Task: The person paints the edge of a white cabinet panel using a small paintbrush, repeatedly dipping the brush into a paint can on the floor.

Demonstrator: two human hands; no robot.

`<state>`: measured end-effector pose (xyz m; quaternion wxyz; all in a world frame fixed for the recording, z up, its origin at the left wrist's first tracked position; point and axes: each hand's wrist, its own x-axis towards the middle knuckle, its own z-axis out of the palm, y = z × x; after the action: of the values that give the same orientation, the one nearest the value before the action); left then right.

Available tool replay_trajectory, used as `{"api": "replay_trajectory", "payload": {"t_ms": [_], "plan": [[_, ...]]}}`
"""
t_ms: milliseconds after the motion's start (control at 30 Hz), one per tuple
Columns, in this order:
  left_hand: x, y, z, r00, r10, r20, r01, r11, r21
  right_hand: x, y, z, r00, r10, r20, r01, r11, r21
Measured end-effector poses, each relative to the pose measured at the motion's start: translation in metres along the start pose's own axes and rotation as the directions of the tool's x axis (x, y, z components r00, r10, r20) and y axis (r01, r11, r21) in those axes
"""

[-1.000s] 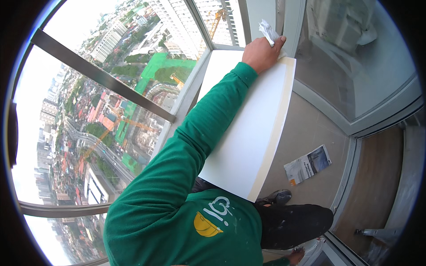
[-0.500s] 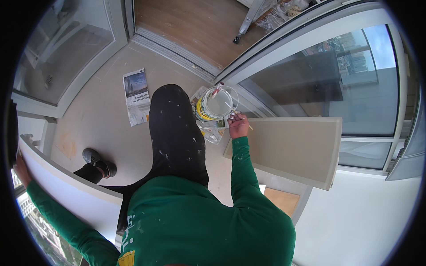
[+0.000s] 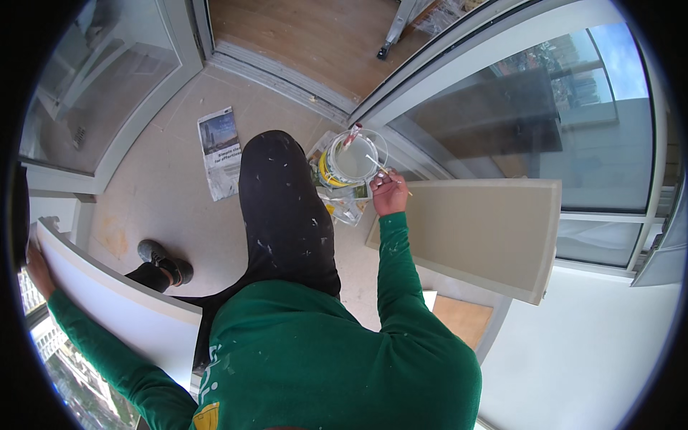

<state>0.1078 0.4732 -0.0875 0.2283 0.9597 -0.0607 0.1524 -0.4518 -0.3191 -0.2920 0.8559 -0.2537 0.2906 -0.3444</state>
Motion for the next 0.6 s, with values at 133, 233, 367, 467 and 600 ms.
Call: {"api": "replay_trajectory", "payload": {"t_ms": [133,233,367,467,600], "plan": [[-0.004,0.008,0.007,0.99,0.109,-0.091,-0.1,0.991,0.092,0.026,0.006,-0.009,0.982,-0.006,-0.188,-0.074,0.906,-0.417],[-0.003,0.018,0.007,0.994,-0.007,-0.107,0.012,0.999,0.044,0.067,0.018,-0.015,0.968,-0.086,-0.234,-0.144,0.572,-0.807],[0.001,-0.029,-0.012,0.996,-0.055,-0.066,0.06,0.995,0.074,0.137,0.038,-0.012,0.99,0.004,-0.144,-0.142,0.186,-0.972],[0.005,-0.022,0.001,0.999,-0.021,-0.03,0.025,0.992,0.125,0.176,0.049,-0.033,0.965,0.123,-0.231,-0.215,-0.127,-0.968],[-0.004,-0.058,-0.03,0.994,-0.112,-0.005,0.108,0.942,0.319,0.199,0.083,-0.033,0.898,0.131,-0.419,-0.408,-0.107,-0.907]]}}
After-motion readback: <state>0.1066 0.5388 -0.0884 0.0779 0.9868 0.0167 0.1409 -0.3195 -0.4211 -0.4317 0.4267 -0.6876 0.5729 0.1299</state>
